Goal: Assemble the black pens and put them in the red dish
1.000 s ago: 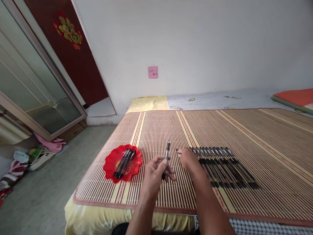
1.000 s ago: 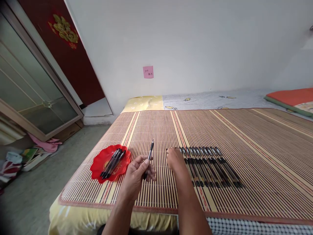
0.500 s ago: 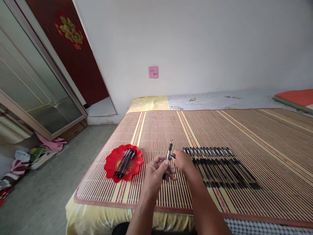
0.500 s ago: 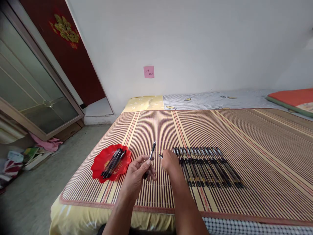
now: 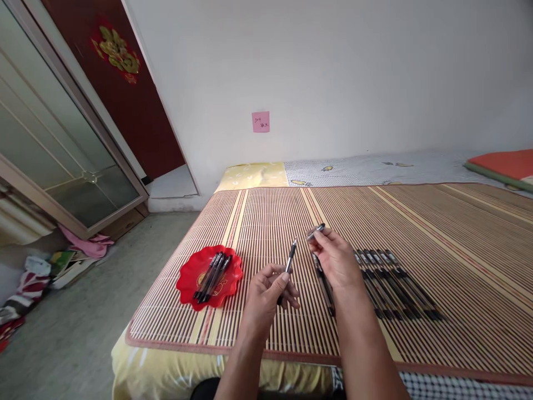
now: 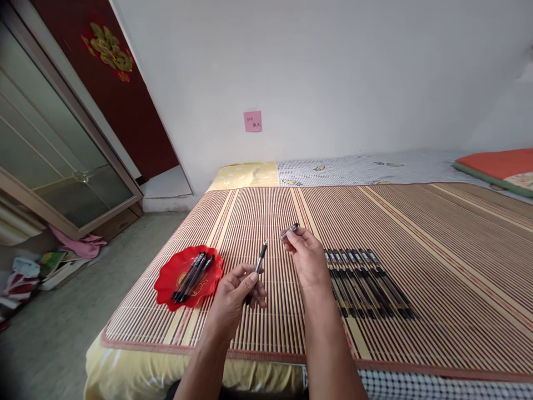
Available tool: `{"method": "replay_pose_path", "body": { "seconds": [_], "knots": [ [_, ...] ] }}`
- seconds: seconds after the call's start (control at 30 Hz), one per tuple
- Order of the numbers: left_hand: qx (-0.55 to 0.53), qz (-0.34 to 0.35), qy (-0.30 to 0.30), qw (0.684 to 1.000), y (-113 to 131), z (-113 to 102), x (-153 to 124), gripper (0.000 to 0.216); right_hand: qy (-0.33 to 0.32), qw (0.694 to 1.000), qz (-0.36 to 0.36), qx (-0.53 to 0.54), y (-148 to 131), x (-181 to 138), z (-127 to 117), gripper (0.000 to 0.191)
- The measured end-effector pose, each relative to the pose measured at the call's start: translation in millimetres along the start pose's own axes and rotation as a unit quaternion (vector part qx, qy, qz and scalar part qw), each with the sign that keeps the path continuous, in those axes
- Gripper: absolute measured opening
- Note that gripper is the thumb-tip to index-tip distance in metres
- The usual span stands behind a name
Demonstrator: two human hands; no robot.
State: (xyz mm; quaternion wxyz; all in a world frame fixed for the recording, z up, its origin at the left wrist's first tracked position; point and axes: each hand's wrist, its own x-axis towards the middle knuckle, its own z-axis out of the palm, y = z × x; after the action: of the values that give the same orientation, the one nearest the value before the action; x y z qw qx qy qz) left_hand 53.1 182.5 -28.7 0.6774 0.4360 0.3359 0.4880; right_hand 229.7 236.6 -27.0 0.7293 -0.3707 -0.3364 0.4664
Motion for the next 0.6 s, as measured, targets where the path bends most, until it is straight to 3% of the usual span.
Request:
{"method": "replay_pose_path", "body": {
  "seconds": [0.1,0.33,0.6],
  "knots": [
    [0.01,-0.005,-0.003,1.0,-0.5,1.5,-0.4,0.04,-0.007,0.999,-0.003,0.031,-8.3,-3.3,3.2,0.026],
    [0.021,-0.009,-0.019,1.0,-3.1,3.7,-0.6,0.037,-0.051,0.999,-0.007,-0.003,-14.9,-8.0,5.4,0.02],
    [0.024,-0.006,-0.024,0.999,-2.4,4.1,-1.2,0.036,-0.136,0.99,0.044,-0.021,-19.4,-14.1,5.9,0.021]
  ]
}}
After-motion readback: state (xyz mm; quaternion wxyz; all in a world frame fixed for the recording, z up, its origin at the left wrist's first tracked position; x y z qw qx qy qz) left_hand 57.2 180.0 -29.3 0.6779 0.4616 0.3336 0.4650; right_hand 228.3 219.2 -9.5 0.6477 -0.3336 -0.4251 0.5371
